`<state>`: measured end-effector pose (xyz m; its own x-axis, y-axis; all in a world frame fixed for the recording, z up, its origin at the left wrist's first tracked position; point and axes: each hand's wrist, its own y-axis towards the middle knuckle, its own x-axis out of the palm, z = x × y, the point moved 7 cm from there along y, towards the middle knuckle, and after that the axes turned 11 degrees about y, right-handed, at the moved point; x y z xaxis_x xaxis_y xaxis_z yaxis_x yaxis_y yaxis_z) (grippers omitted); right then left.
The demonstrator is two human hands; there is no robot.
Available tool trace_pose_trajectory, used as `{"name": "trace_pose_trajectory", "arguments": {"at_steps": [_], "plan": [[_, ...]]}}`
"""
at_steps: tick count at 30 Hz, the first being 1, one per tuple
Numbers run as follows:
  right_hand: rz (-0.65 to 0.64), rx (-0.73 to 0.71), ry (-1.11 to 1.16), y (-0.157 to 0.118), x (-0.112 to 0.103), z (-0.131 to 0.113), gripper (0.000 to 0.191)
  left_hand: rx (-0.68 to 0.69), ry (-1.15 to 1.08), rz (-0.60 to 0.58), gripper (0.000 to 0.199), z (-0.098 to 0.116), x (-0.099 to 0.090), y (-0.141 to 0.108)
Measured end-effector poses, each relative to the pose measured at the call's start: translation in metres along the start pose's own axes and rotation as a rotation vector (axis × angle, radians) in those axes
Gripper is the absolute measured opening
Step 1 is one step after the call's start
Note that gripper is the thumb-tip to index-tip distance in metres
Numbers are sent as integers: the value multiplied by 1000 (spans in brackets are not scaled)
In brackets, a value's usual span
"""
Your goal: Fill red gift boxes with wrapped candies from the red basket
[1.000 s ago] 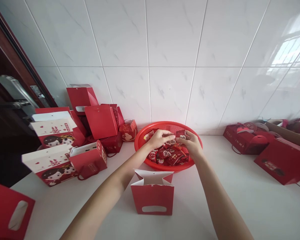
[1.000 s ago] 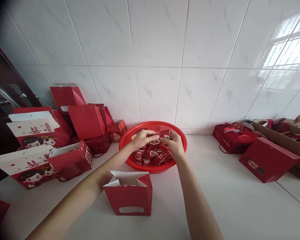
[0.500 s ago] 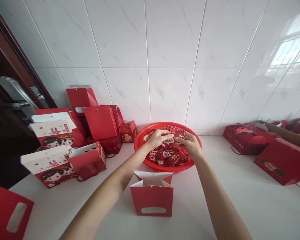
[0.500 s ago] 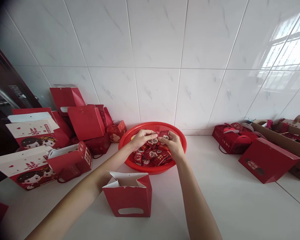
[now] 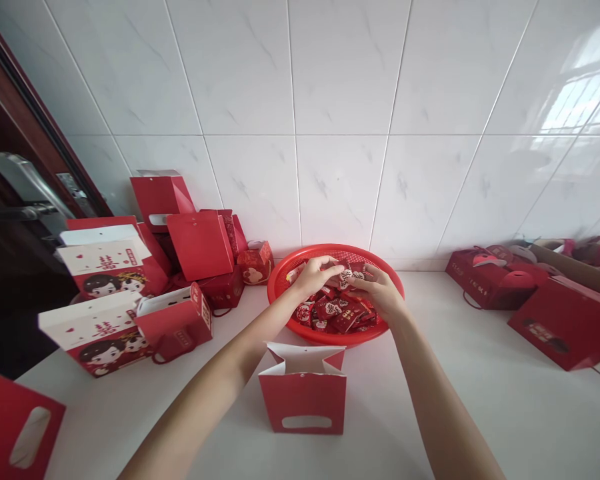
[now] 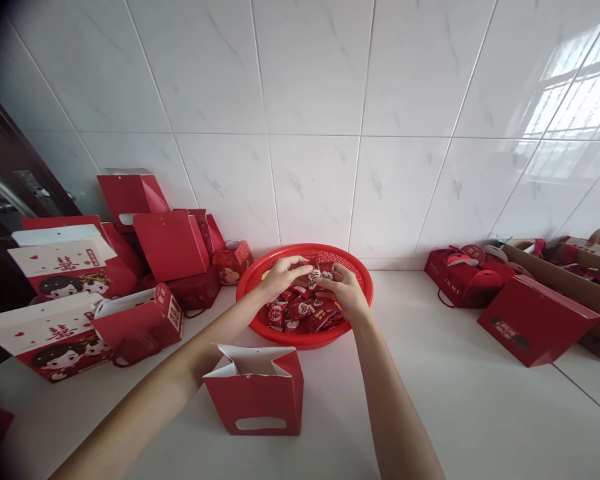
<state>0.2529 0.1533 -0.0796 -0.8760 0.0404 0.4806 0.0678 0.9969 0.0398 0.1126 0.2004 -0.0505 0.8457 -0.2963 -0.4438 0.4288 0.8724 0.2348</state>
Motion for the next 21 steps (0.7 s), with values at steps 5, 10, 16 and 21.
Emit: {"name": "trace_pose_trajectory", "arguments": {"at_steps": [5, 10, 16, 21], "plan": [[15, -23, 3, 2, -3, -1, 30, 17, -50, -60, 20, -4, 3, 3], [6, -21, -18, 3, -4, 1, 28, -2, -1, -24, 21, -7, -1, 4], [-39, 2, -59, -3, 2, -2, 26, 31, 9, -42, 21, -5, 1, 3], [-30, -5, -27, -6, 5, -6, 29, 31, 27, -32, 23, -6, 0, 4]]}}
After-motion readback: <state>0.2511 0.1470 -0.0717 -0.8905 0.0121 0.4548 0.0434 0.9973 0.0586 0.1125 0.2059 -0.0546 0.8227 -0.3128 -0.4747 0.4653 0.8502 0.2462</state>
